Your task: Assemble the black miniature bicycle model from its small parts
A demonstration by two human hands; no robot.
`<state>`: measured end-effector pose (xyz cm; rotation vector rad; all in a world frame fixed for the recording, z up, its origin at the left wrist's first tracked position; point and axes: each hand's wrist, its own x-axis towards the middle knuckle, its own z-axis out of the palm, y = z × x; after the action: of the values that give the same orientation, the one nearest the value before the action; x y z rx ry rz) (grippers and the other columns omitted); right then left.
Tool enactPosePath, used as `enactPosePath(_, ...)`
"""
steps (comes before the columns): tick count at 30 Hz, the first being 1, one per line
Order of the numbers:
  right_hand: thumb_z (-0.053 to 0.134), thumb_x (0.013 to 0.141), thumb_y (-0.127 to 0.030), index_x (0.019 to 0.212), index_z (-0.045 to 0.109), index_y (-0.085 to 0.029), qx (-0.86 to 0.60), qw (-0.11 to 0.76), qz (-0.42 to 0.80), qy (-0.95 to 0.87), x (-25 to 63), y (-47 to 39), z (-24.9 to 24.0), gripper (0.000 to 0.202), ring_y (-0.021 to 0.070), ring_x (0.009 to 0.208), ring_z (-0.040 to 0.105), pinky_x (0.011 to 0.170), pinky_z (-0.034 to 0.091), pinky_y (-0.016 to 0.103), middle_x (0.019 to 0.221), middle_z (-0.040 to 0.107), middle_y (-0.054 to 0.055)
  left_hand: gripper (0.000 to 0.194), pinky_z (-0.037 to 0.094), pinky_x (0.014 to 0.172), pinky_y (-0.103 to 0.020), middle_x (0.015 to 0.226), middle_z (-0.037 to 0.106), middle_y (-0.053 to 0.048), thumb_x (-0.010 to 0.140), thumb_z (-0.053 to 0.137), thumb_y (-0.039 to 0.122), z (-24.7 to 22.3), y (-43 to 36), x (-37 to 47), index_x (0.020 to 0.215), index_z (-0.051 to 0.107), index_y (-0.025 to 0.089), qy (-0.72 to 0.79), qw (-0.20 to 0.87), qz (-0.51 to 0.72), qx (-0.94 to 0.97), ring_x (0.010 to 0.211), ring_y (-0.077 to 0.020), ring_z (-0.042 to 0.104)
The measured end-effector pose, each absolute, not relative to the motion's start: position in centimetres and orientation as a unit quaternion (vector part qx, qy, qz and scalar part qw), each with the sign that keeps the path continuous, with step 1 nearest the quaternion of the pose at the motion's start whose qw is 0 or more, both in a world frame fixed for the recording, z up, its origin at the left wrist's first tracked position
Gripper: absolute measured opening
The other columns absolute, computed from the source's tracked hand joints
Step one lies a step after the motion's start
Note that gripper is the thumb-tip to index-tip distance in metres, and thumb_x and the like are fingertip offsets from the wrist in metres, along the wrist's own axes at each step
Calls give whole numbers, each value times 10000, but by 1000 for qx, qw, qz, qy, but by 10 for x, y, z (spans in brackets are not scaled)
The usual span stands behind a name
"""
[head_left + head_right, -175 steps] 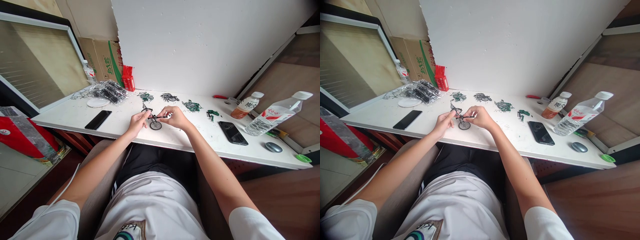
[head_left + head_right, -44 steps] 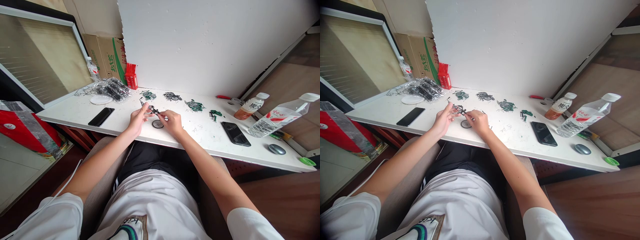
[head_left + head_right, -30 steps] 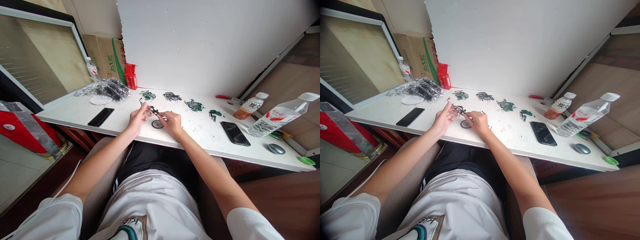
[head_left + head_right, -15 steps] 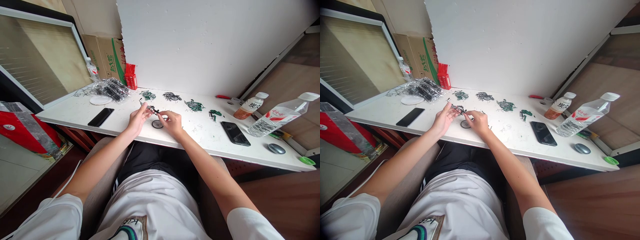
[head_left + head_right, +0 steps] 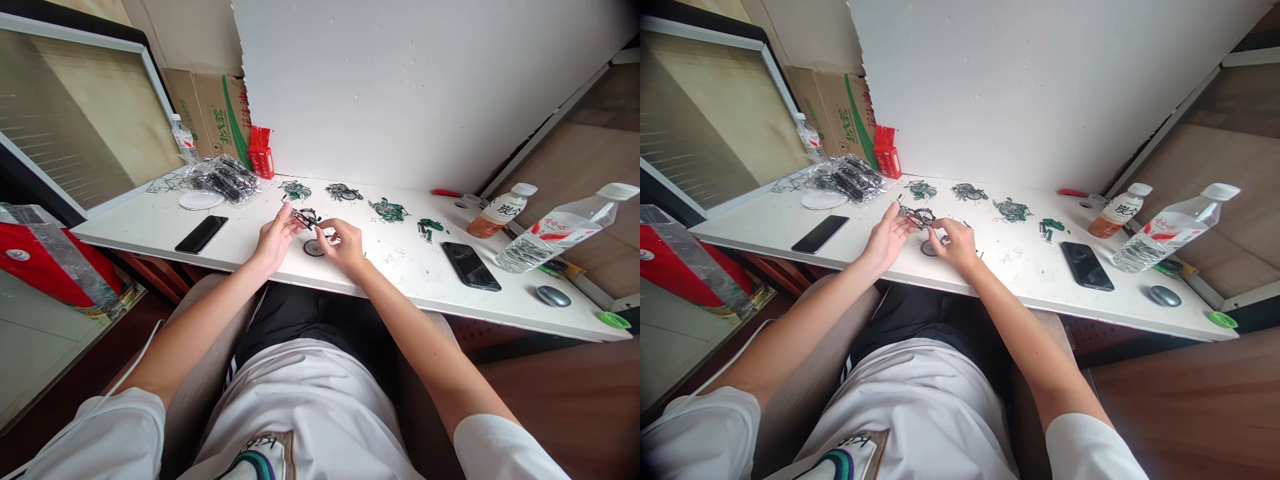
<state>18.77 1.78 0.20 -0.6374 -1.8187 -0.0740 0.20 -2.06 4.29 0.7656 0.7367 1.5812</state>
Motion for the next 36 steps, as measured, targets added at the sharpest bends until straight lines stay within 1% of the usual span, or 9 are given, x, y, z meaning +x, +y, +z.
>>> enactPosePath(6, 637, 1055, -375, 981, 706, -241, -302, 547, -27, -780, 188, 20, 1, 168, 195, 765, 760, 605, 587, 324, 933, 826, 47, 412, 564, 1003, -330, 970, 776, -85, 828, 918, 507, 41, -20, 3, 967, 767, 149, 315, 577, 681, 321, 994, -197, 767)
enactPosePath(12, 634, 1064, -418, 971, 741, -233, -340, 517, -33, -785, 190, 26, -4, 233, 172, 641, 710, 625, 582, 324, 934, 836, 51, 405, 545, 1039, -349, 976, 778, -99, 819, 931, 482, 39, -21, 3, 986, 765, 153, 325, 585, 671, 320, 1079, -223, 763)
enactPosePath(18, 662, 1048, -382, 938, 750, -238, -318, 530, -29, -786, 190, 31, -9, 201, 199, 729, 766, 630, 601, 330, 957, 846, 55, 414, 554, 995, -321, 972, 762, -90, 822, 930, 488, 39, -20, 3, 984, 763, 146, 328, 584, 672, 316, 1000, -194, 767)
enactPosePath(23, 650, 1059, -403, 923, 740, -244, -319, 519, -12, -793, 191, 30, -7, 228, 220, 820, 794, 657, 619, 339, 959, 846, 66, 441, 559, 997, -335, 966, 750, -83, 797, 950, 495, 40, -19, 3, 992, 745, 157, 338, 583, 675, 300, 1029, -207, 766)
enactPosePath(28, 645, 1070, -443, 923, 731, -246, -323, 521, -1, -790, 190, 27, -4, 260, 228, 847, 798, 656, 618, 343, 943, 843, 68, 471, 561, 993, -330, 984, 753, -101, 814, 929, 531, 40, -17, 1, 1005, 747, 140, 342, 580, 672, 309, 1028, -211, 764)
enactPosePath(33, 644, 1073, -443, 931, 708, -237, -333, 531, 10, -779, 190, 24, -2, 258, 210, 819, 773, 637, 597, 331, 934, 825, 60, 476, 567, 993, -334, 982, 754, -94, 815, 929, 540, 41, -19, 0, 1006, 744, 145, 336, 582, 673, 308, 1006, -206, 764)
enactPosePath(36, 636, 1075, -450, 940, 703, -239, -342, 530, 15, -776, 190, 23, 0, 260, 214, 838, 766, 642, 594, 332, 934, 813, 64, 466, 566, 986, -324, 970, 753, -91, 824, 919, 546, 43, -20, 1, 985, 738, 148, 340, 584, 669, 309, 1003, -205, 767)
